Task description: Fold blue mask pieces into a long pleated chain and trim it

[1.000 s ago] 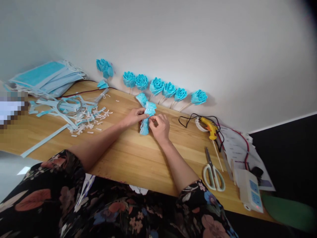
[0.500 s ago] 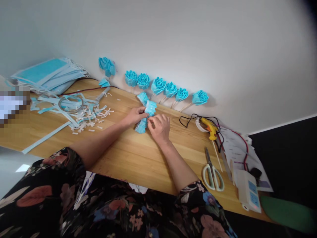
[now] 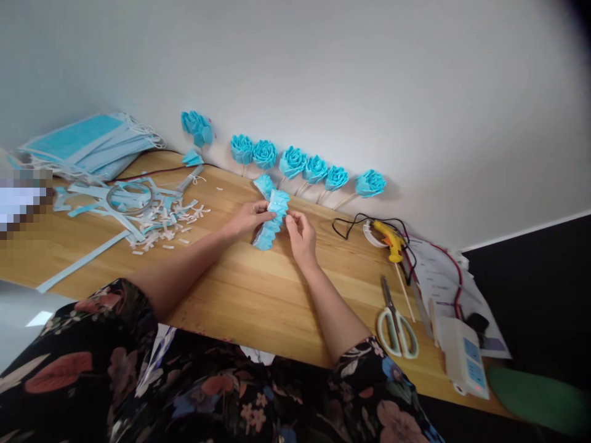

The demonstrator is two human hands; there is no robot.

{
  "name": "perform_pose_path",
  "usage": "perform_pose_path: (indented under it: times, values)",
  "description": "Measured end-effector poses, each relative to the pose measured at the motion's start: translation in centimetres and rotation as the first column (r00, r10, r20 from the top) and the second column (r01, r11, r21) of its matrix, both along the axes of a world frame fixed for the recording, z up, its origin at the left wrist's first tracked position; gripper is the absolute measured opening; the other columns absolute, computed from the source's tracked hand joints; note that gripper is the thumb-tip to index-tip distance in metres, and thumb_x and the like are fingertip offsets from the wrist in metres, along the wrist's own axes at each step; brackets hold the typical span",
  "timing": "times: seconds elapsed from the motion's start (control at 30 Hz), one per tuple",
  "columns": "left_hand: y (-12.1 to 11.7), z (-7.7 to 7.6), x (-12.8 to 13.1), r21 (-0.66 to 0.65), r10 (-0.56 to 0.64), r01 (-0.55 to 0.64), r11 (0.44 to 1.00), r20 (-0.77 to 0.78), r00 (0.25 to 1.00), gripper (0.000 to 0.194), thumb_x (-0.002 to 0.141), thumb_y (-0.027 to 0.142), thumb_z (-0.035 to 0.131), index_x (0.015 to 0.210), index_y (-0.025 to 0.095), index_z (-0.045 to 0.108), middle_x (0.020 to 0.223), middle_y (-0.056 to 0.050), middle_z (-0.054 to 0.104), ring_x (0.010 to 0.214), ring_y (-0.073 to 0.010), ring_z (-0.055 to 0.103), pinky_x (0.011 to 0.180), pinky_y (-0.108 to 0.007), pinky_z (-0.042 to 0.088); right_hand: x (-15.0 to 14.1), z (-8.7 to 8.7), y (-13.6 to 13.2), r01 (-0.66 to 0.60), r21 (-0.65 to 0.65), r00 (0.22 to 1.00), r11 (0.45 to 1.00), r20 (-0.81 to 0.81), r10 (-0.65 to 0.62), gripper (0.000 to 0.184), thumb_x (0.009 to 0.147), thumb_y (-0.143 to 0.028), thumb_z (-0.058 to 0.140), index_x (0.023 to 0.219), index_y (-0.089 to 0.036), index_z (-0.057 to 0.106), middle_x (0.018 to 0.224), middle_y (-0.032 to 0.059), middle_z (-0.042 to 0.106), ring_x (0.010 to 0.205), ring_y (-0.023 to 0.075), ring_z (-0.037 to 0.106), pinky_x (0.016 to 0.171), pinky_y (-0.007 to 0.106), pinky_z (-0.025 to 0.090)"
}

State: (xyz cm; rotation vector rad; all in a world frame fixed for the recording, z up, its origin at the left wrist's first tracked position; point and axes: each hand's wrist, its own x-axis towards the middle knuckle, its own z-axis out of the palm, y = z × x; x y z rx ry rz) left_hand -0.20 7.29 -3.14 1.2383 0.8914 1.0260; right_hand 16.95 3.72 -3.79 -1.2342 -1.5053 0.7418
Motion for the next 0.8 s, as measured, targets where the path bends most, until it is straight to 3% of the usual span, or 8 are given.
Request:
perform_pose_path:
  times: [0.13,0.3,0.5,0.8]
  values:
    - [0.0,0.0,0.0,0.045,-0.002,0.003,0.999,-0.031,1.0,0.033,0.07,0.04,0.076,0.084,0.013,0.063,0.068,0.001,0.061,0.055,-0.0091,0.052,0.052,-0.022,0.04,-0.4,0.2,-0.1,-0.1,-0.093,0.994,0.991,-0.043,0.096,0.03,0.083,-0.051,0.062,0.086,-0.022,0.06,0.076,-0.0008,0.063,0.07,0.0153,0.058,0.068,0.027,0.047]
    - [0.1,0.3,-0.3,0.072,-0.068,0.076,0.994,-0.1,0.993,0.035,0.069,0.044,0.076,0.079,0.015,0.06,0.062,0.003,0.057,0.051,-0.0081,0.051,0.051,-0.022,0.04,-0.6,0.3,0.0,-0.08,-0.106,0.994,0.991,0.065,0.087,0.029,0.079,-0.042,0.064,0.066,-0.023,0.047,0.061,-0.0054,0.05,0.059,0.0122,0.047,0.06,0.026,0.038]
    - [0.5,0.1,-0.7,0.029,-0.111,0.114,0.993,-0.097,0.989,0.039,0.073,0.052,0.071,0.083,0.015,0.062,0.059,0.002,0.059,0.049,-0.01,0.054,0.049,-0.022,0.042,-0.2,-0.5,0.5,-0.06,-0.104,0.998,0.993,-0.035,0.057,0.028,0.08,-0.042,0.06,0.065,-0.022,0.047,0.061,-0.0051,0.047,0.06,0.0124,0.044,0.06,0.026,0.037]
    - [0.9,-0.7,-0.6,0.02,-0.039,0.042,0.999,-0.114,0.993,0.037,0.069,0.048,0.077,0.074,0.015,0.061,0.056,0.001,0.059,0.049,-0.0084,0.053,0.049,-0.02,0.04,-0.1,-0.3,0.4,-0.119,-0.138,0.979,0.983,-0.182,0.093,0.029,0.079,-0.047,0.061,0.068,-0.022,0.05,0.064,-0.0037,0.047,0.06,0.0127,0.045,0.058,0.025,0.039]
